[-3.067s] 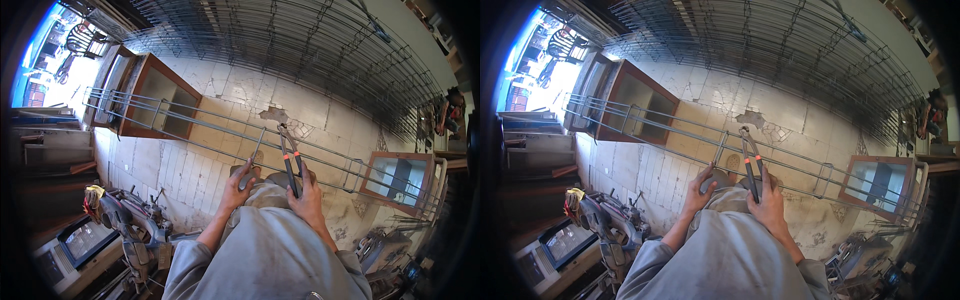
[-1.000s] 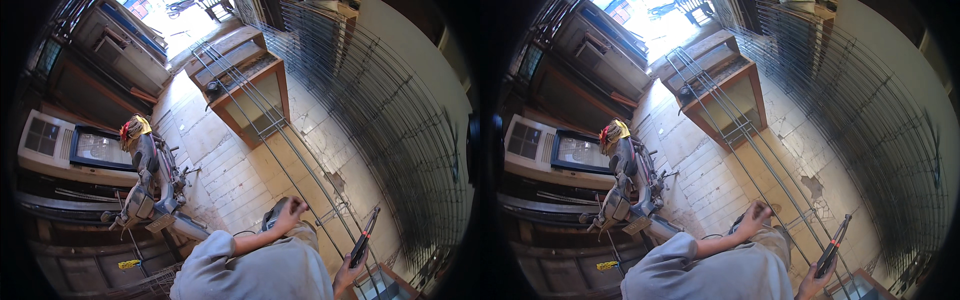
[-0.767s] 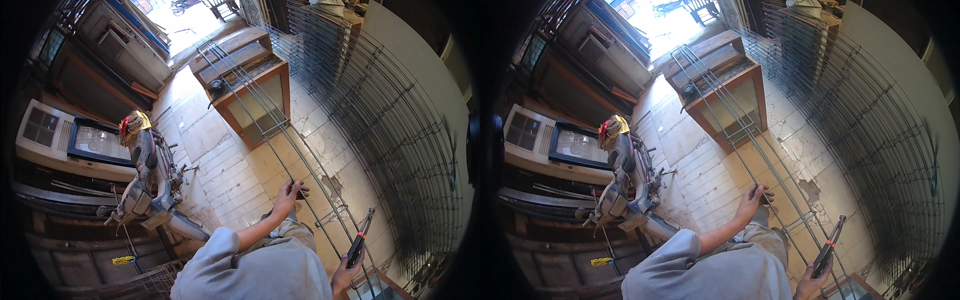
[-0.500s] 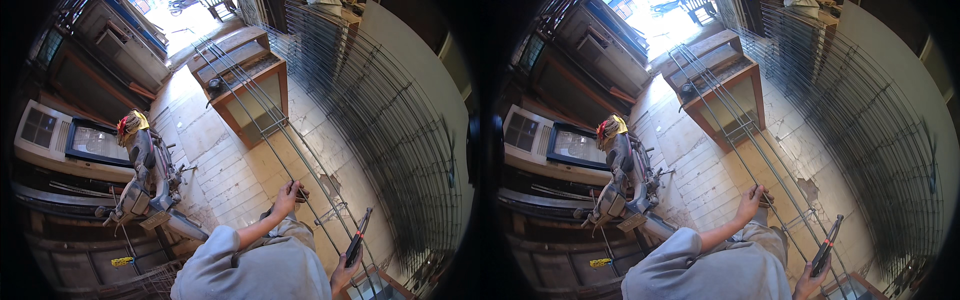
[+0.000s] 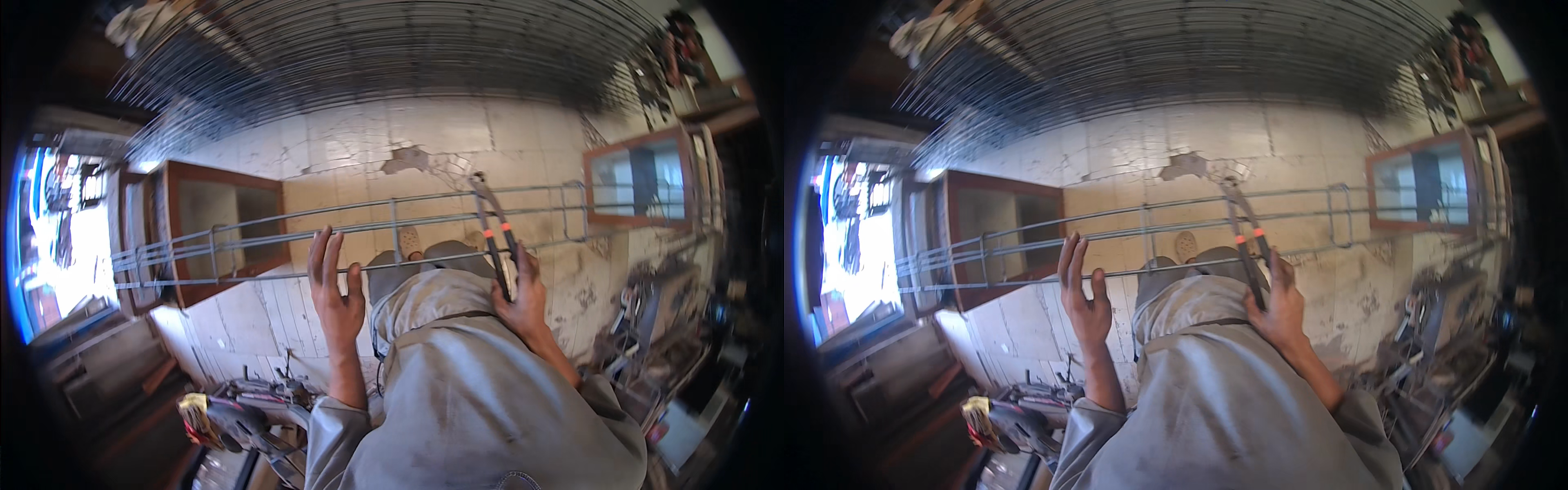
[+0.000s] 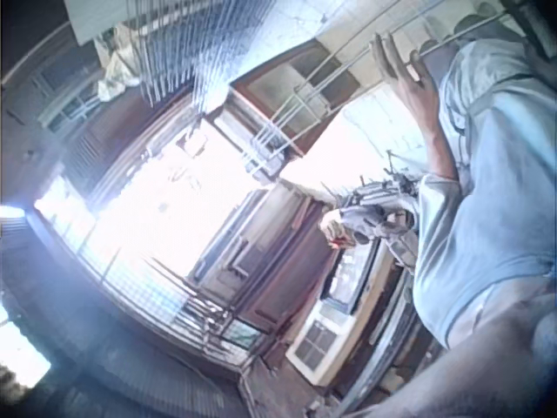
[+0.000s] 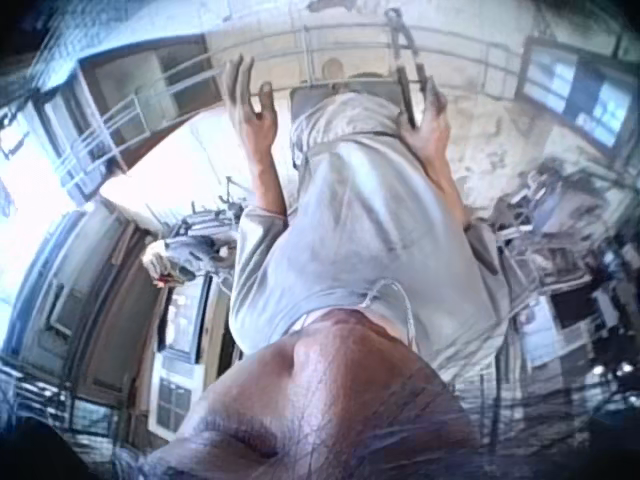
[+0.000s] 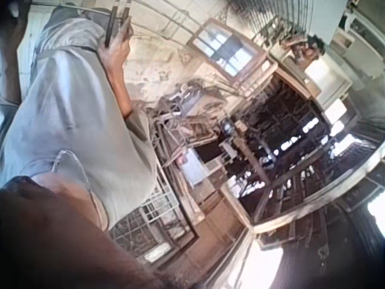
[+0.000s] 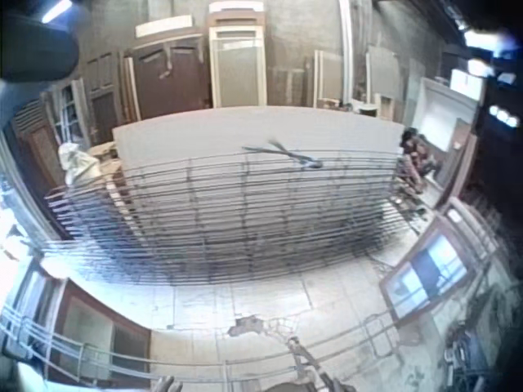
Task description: The person assembles a metal grid by hand, twisting wire around intersecting metal rods and cutting the wire with a pair of pliers.
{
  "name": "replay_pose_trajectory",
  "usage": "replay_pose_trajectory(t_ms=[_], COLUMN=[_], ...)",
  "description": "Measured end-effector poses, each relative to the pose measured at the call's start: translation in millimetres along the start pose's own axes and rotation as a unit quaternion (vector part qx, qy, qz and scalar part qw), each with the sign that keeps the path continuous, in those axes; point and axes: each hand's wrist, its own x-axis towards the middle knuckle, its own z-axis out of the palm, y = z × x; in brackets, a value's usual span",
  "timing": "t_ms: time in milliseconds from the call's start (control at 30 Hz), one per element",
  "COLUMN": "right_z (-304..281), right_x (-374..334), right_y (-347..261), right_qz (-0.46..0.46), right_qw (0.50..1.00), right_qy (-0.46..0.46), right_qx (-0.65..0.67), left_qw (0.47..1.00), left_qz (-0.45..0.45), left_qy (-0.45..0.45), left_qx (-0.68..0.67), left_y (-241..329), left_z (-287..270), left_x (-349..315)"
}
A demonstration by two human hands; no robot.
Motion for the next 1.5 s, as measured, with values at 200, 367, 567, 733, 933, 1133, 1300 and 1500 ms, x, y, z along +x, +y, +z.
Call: replay_pose_trajectory(t_ms=[200,367,567,733,933,1133,1300,1500], right_z=[-6,-12,-5,-16,-51,-76,-81,-62], right_x=[-16,-11,-12,-2,11,49,74,61], right_y=[-7,-6,-20,-24,-10,11,15,9], right_qz=[0.015,0.049,0.109,0.115,0.051,0.014,0.013,0.016], right_qw=[0.998,0.993,0.985,0.987,0.997,0.997,0.996,0.995], right_qy=[-0.055,-0.093,-0.099,-0.056,-0.011,0.076,0.074,-0.074], right_qx=[-0.02,-0.046,-0.092,-0.093,-0.051,0.015,0.04,0.067], left_qw=[0.95,0.931,0.918,0.921,0.93,0.955,0.973,0.948], left_qz=[0.108,0.145,0.186,0.18,0.166,0.104,0.021,0.086], left_qy=[-0.261,-0.307,-0.31,-0.307,-0.299,-0.27,-0.228,-0.297], left_qx=[0.13,0.133,0.162,0.16,0.137,0.067,0.017,0.077], left_y=[-10,-14,-13,-13,-12,-10,-10,-4], left_z=[26,31,42,47,47,37,24,32], left_x=[32,46,45,44,49,43,35,27])
